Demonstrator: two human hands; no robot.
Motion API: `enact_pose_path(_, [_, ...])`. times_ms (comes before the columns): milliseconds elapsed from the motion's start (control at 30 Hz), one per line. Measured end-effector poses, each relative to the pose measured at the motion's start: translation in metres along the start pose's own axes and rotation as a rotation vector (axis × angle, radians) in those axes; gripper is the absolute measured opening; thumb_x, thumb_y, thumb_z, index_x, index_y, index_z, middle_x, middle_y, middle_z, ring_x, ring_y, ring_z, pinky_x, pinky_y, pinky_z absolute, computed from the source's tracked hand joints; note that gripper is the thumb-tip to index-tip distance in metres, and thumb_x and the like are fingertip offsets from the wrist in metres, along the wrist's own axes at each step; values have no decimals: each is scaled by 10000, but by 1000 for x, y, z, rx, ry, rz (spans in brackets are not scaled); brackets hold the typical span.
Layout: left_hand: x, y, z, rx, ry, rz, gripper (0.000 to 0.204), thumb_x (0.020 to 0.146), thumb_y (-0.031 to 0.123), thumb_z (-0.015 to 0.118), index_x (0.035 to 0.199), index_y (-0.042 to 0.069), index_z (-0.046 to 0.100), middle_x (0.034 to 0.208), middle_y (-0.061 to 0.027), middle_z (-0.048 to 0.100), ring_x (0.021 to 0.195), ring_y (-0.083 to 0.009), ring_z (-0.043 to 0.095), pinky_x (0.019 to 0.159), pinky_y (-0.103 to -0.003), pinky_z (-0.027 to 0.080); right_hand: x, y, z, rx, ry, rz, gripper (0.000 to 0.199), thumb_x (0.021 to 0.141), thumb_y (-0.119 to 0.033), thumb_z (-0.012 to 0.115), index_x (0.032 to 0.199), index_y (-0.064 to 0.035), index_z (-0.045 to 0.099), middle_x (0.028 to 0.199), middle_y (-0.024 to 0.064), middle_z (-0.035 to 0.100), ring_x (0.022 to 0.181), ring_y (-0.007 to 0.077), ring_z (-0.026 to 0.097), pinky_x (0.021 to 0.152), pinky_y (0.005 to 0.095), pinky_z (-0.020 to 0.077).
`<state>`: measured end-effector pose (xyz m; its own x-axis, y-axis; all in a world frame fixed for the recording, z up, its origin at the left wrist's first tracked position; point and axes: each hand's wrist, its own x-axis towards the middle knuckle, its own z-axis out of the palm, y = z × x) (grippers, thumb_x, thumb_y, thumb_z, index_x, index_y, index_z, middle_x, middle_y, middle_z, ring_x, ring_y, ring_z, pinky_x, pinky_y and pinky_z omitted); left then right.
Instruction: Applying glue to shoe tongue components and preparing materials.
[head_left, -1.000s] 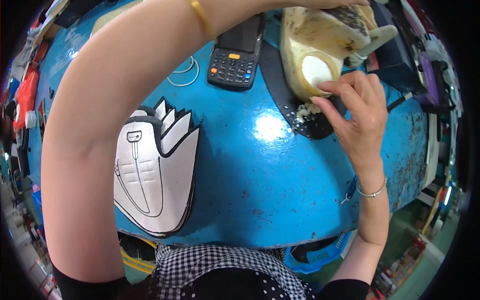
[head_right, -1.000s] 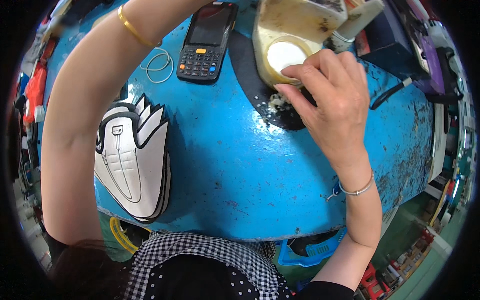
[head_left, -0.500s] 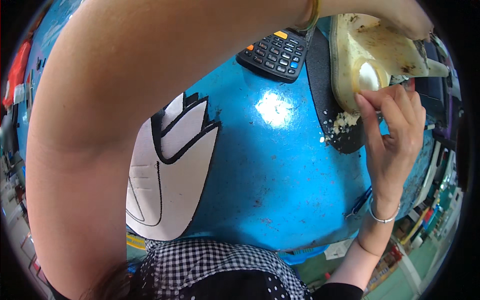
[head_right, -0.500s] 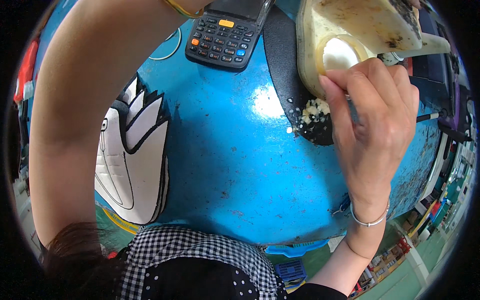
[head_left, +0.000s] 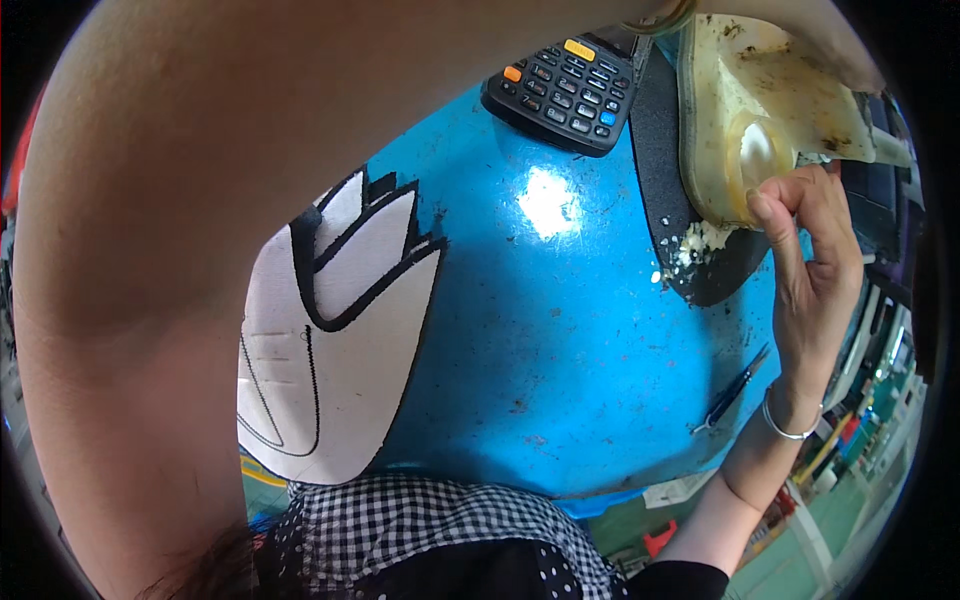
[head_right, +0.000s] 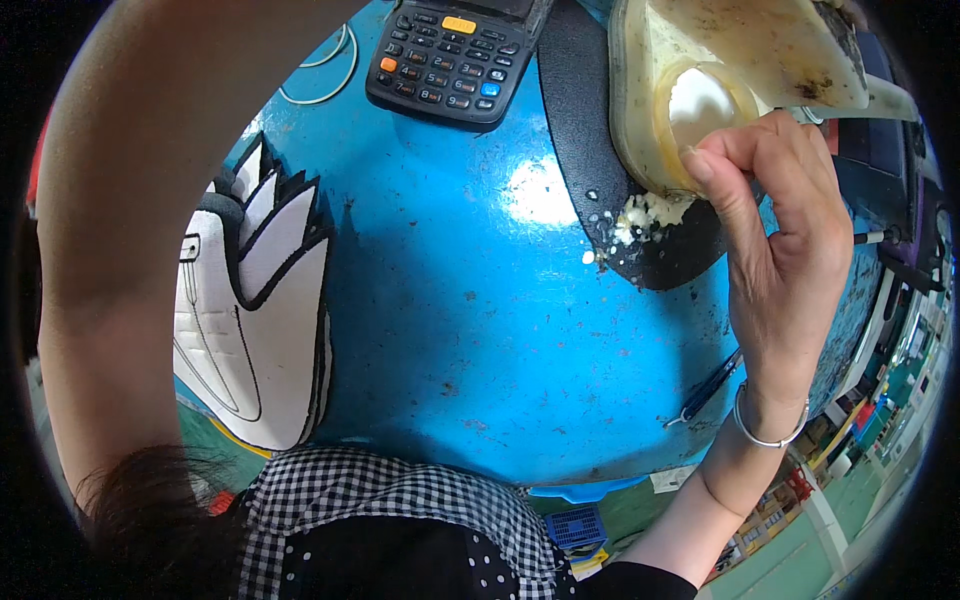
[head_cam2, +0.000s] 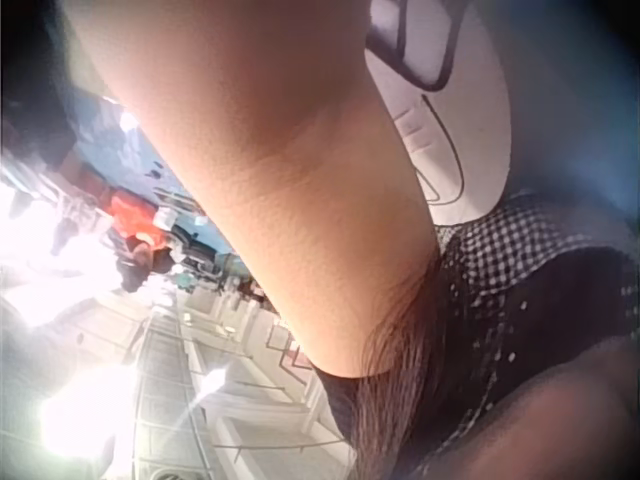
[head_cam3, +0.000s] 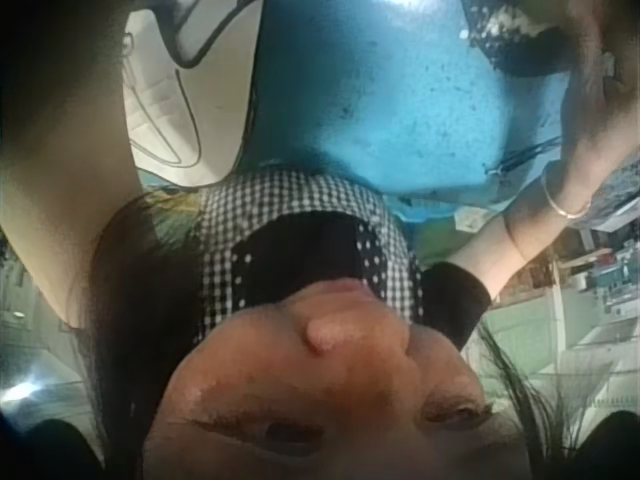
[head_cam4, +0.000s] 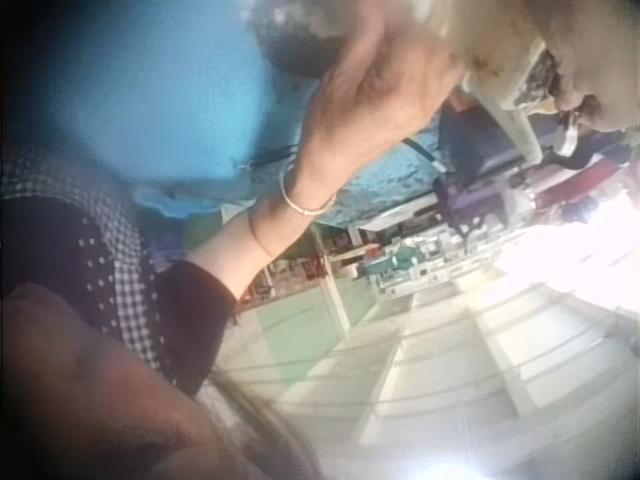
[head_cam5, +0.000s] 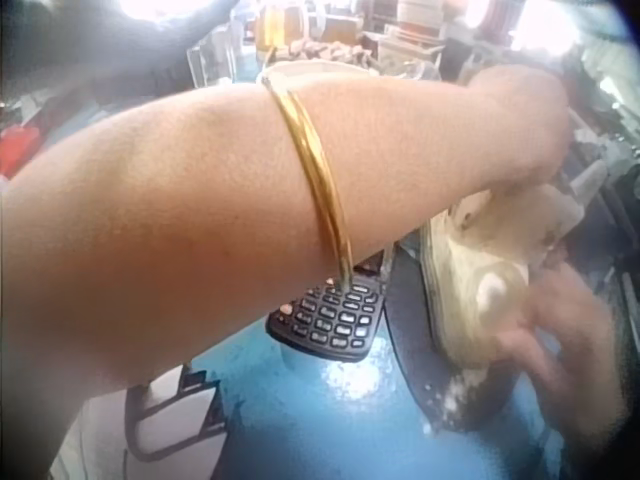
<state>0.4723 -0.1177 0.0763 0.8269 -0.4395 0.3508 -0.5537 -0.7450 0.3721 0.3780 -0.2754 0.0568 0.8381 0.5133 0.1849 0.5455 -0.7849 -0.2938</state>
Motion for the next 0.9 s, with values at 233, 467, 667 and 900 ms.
enact_pose_path(233, [0, 3, -1, -43, -45, 6, 191, 914, 146, 650, 991, -5, 737, 991, -169, 716, 897, -233, 701, 816, -333, 587, -14, 10, 14, 95, 123, -3, 147, 932, -86, 671, 878, 20, 584, 854, 76, 559, 815, 204, 511, 791, 285, 403])
enact_pose_path(467, [-15, 2, -25, -77, -76, 22, 194, 918, 148, 650, 1003, -5, 733, 993, -163, 714, 893, -222, 698, 811, -326, 591, -37, 17, 4, 348, 225, 193, 134, 1023, -77, 537, 920, 9, 539, 936, 32, 504, 841, 120, 443, 776, 223, 359])
enact_pose_path(667, [-22, 9, -37, -111, -107, 55, 198, 922, 150, 650, 1014, -6, 729, 995, -157, 712, 889, -212, 696, 807, -320, 594, -43, 25, 2, 329, 247, 231, 177, 1072, -144, 484, 1012, 7, 554, 1037, -9, 515, 838, 51, 397, 749, 180, 326])
enact_pose_path(900, [15, -18, -35, -247, -172, 244, 249, 950, 192, 628, 1072, -10, 705, 1003, -137, 693, 861, -168, 674, 792, -296, 603, -23, 11, -11, 330, 191, 69, 158, 1065, -145, 485, 984, -25, 549, 1131, 13, 537, 893, 53, 432, 818, 194, 351])
